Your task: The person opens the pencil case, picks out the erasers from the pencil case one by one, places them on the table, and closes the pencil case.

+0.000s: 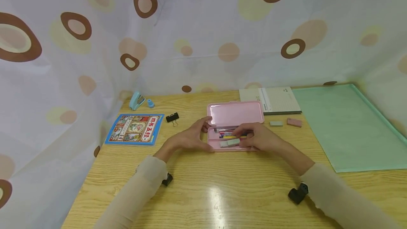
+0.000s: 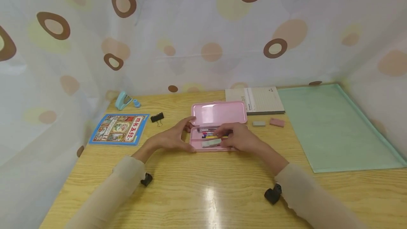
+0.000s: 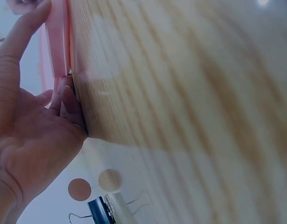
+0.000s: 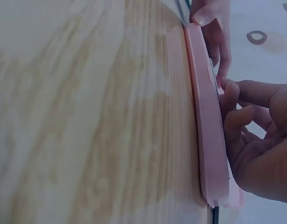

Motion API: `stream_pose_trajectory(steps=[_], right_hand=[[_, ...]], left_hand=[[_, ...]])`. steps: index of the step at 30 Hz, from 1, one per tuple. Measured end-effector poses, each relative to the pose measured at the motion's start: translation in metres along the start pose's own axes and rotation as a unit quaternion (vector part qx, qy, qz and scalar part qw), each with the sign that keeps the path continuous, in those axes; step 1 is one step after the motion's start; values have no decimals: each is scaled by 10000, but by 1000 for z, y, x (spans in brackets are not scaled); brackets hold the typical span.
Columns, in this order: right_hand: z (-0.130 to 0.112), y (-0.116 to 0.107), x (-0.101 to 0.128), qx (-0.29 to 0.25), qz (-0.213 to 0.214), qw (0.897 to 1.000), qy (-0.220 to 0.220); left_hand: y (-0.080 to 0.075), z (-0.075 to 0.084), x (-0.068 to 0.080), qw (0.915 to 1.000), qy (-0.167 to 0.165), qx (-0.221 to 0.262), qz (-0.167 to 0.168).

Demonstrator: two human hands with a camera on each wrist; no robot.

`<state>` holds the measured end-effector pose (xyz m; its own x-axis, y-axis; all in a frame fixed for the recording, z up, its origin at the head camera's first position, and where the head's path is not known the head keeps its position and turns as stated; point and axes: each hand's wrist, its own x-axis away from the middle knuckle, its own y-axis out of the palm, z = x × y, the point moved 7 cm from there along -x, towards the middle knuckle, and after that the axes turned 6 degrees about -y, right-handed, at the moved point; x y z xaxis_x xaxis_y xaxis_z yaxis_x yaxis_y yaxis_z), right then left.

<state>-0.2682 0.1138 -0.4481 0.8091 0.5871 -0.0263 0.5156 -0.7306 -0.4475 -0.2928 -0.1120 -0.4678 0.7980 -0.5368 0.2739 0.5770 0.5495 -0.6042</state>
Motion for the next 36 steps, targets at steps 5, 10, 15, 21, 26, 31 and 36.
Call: stream_pose_trajectory(steps=[5,10,15,21,26,31,36], right_hand=[[-2,2,-1,145,99,9998,64],[-4,4,-2,475,209,9986,72],[-4,4,-3,860,401,9955,33],[-3,5,-4,969,412,9944,39],[3,0,1,698,312,9966,304],[7,-17,12,217,373,9982,427],[14,-44,28,-140,658,9956,650]], left_hand=[[-1,1,1,10000,-34,33,1],[-1,2,1,10000,-58,12,4],[-1,3,1,10000,-51,-10,-2],[-1,2,1,10000,-56,-29,-4],[-1,1,1,10000,-47,-13,-13],[0,-1,0,10000,-29,5,-15],[0,0,-1,10000,-8,-7,-16]])
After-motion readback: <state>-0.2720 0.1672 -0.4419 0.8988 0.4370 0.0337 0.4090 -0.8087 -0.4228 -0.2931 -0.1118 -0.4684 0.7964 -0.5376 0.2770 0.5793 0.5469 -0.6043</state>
